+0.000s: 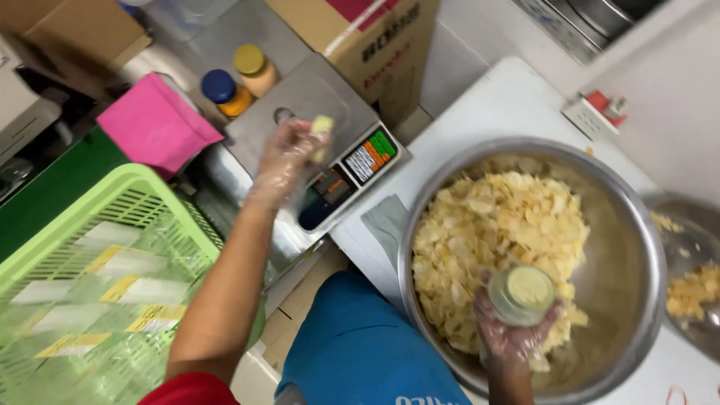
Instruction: Seasoning and mixing a large batch of chips in a metal bowl by hand and using a seasoning container.
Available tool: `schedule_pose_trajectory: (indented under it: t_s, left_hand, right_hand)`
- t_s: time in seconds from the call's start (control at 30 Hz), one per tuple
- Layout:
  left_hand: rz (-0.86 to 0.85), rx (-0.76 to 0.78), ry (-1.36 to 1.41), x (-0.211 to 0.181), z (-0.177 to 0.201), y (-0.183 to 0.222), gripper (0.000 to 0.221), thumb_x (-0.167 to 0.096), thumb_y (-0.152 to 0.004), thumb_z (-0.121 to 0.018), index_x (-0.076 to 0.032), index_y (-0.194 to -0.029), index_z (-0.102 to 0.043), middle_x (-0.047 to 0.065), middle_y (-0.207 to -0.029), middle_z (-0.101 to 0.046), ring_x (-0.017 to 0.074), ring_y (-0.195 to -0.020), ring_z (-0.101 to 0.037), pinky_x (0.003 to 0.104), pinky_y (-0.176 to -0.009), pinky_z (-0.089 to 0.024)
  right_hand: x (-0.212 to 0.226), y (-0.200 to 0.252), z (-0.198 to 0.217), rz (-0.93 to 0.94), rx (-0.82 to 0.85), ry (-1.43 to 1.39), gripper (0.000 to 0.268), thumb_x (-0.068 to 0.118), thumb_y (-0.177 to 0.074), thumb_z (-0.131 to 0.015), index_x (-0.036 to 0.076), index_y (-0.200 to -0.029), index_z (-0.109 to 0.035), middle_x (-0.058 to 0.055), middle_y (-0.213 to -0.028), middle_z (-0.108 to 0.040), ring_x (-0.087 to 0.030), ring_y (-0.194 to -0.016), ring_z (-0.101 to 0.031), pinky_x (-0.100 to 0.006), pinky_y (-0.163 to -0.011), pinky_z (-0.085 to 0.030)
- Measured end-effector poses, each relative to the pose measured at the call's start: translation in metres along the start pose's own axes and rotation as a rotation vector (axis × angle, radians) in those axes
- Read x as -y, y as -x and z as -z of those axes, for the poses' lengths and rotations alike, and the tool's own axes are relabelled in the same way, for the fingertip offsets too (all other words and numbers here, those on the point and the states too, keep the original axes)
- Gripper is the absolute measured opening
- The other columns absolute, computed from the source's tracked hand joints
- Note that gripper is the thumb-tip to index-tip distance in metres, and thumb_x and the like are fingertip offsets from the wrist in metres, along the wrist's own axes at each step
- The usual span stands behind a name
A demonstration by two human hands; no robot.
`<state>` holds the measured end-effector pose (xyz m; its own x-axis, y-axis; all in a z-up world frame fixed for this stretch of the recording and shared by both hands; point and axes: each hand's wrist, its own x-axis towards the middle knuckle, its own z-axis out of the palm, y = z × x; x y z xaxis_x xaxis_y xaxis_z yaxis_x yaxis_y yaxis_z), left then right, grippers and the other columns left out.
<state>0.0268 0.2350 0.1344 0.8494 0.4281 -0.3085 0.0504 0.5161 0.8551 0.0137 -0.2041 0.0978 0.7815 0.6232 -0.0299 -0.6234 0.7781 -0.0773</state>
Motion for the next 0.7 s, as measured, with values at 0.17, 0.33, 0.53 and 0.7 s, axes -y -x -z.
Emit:
schedule_pose_trajectory:
  t_s: [0.17, 0.33, 0.53, 0.7]
  left_hand:
    - [-0.211, -0.493, -0.708, -0.098, 0.063, 0.011, 0.046, -0.024, -0.087, -0.082, -0.025, -0.121, -0.050, 0.005, -0.118, -0.063, 0.0186, -0.094, -0.068, 0.024, -0.057, -0.058]
    - [-0.235, -0.829, -0.878, -0.132, 0.130, -0.010, 0.055, -0.020, -0.082, -0.090, -0.017, -0.127, -0.057, 0.004, -0.119, -0.066, 0.0196, -0.107, -0.066, 0.026, -0.093, -0.058]
    - [-0.145, -0.921, -1.156, -0.121, 0.182, -0.038, 0.064, -0.034, -0.084, -0.093, -0.012, -0.130, -0.055, 0.010, -0.128, -0.055, 0.0283, -0.112, -0.054, 0.038, -0.096, -0.051]
    - [-0.651, -0.738, -1.526, -0.074, 0.157, -0.034, 0.090, -0.016, -0.107, -0.095, -0.013, -0.161, -0.024, 0.025, -0.164, -0.024, 0.0441, -0.152, -0.023, 0.061, -0.127, -0.031]
  right_hand:
    - [0.007, 0.017, 0.014, 0.131, -0.144, 0.086, 0.074, 0.052, -0.092, -0.083, 0.004, -0.138, -0.050, -0.032, -0.119, -0.055, -0.035, -0.083, -0.056, -0.039, -0.061, -0.054]
    - [-0.010, -0.012, -0.021, 0.376, -0.478, 0.266, 0.094, 0.050, -0.069, -0.100, 0.005, -0.135, -0.052, -0.023, -0.114, -0.059, -0.027, -0.086, -0.058, -0.030, -0.056, -0.054]
    - [-0.015, -0.029, -0.012, 0.476, -0.711, 0.340, 0.098, 0.064, -0.061, -0.091, 0.010, -0.133, -0.053, -0.018, -0.108, -0.062, -0.024, -0.081, -0.059, -0.026, -0.052, -0.050]
    - [-0.014, -0.034, 0.009, 0.342, -0.535, 0.197, 0.080, 0.062, -0.073, -0.085, 0.010, -0.130, -0.063, -0.026, -0.107, -0.060, -0.029, -0.069, -0.057, -0.032, -0.046, -0.048]
